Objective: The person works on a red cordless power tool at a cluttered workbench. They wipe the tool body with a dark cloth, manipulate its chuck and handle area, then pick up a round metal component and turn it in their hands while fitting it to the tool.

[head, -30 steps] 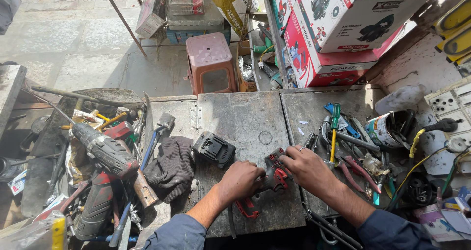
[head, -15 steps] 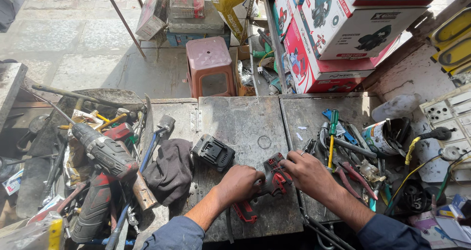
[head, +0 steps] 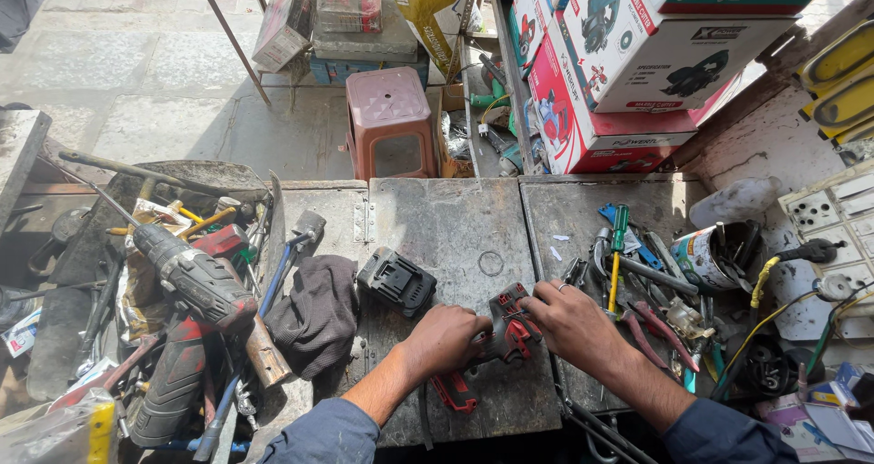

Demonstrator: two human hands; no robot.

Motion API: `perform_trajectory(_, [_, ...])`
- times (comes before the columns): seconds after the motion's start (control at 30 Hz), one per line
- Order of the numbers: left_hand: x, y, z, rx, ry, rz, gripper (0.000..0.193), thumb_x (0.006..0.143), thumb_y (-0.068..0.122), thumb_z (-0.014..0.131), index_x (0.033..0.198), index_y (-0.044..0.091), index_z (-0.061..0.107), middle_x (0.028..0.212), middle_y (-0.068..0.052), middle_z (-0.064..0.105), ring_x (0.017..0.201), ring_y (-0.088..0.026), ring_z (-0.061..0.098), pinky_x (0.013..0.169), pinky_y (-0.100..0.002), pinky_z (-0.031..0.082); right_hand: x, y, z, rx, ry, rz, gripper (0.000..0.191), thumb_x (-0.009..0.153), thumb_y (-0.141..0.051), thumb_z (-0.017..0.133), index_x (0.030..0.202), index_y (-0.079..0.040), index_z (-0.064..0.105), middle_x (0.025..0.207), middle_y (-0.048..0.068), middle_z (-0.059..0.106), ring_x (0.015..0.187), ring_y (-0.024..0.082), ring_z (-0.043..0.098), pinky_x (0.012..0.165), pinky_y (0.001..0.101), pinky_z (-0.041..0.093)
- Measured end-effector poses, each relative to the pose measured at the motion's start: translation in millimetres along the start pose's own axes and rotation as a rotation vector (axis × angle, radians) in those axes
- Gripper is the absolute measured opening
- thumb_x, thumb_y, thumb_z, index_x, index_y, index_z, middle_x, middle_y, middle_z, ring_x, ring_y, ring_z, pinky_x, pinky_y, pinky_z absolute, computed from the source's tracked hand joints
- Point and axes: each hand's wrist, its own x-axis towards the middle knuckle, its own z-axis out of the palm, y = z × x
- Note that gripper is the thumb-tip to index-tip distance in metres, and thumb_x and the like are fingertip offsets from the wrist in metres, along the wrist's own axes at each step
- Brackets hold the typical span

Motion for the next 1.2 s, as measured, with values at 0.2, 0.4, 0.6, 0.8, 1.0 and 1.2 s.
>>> perform_trajectory(0.2, [-1, 2, -2, -0.009, 0.001, -0.010, 0.021, 0.085, 0.024, 0.074, 0.101, 0.010, 0.070, 0.085, -0.012, 0.071, 0.087, -0.034, 0.071, 0.074, -0.048, 0.055, -1, 0, 3, -0.034, -0.010, 0.019, 0.026, 0.086, -0.010, 0.069, 0.111, -0.004, 0.070, 0.096, 0.008, 0.063, 0.089, 0.021, 0.063, 0.078, 0.0375, 0.054])
perform_trajectory(0.4, [-1, 3, -2, -0.013, -0.020, -0.029, 0.022, 0.086, 0.023, 0.073, 0.104, 0.011, 0.070, 0.087, -0.012, 0.071, 0.086, -0.033, 0.071, 0.074, -0.048, 0.055, 3, -8, -6, -0.113, 0.024, -0.048, 0.028, 0.080, -0.005, 0.070, 0.108, -0.003, 0.069, 0.094, 0.009, 0.061, 0.090, 0.023, 0.062, 0.080, 0.0378, 0.053])
perform_trajectory(0.6, [-1, 3, 0, -0.002, 0.001, -0.007, 0.025, 0.084, 0.023, 0.075, 0.105, 0.010, 0.069, 0.086, -0.012, 0.071, 0.088, -0.034, 0.071, 0.074, -0.048, 0.055, 27, -28, -19, -0.347, -0.396, 0.016, 0.034, 0.079, -0.023, 0.077, 0.102, -0.001, 0.065, 0.105, 0.011, 0.062, 0.100, 0.025, 0.061, 0.086, 0.0382, 0.051])
perform_trajectory(0.8, [-1, 3, 1, 0.009, 0.007, -0.001, 0.025, 0.085, 0.024, 0.075, 0.105, 0.010, 0.069, 0.086, -0.013, 0.071, 0.088, -0.035, 0.070, 0.076, -0.048, 0.055, 37, -25, -12, -0.292, -0.466, 0.049, 0.021, 0.094, -0.026, 0.069, 0.098, -0.005, 0.068, 0.103, 0.014, 0.066, 0.099, 0.027, 0.069, 0.083, 0.0398, 0.055])
perform_trajectory(1.0, [-3, 4, 0, -0.006, 0.021, 0.016, 0.025, 0.083, 0.022, 0.075, 0.103, 0.008, 0.068, 0.084, -0.014, 0.071, 0.087, -0.036, 0.070, 0.075, -0.049, 0.055, 31, -17, -2, -0.291, -0.147, -0.217, 0.013, 0.081, -0.014, 0.066, 0.089, -0.005, 0.069, 0.092, 0.010, 0.064, 0.090, 0.024, 0.067, 0.078, 0.0382, 0.055])
perform_trajectory(1.2, [-5, 7, -3, -0.047, -0.017, -0.037, 0.022, 0.083, 0.019, 0.074, 0.102, 0.009, 0.068, 0.085, -0.014, 0.072, 0.087, -0.036, 0.071, 0.076, -0.049, 0.055, 34, -20, 2, -0.423, -0.380, -0.181, 0.019, 0.093, -0.019, 0.065, 0.094, -0.001, 0.070, 0.091, 0.012, 0.066, 0.087, 0.022, 0.066, 0.073, 0.0390, 0.056])
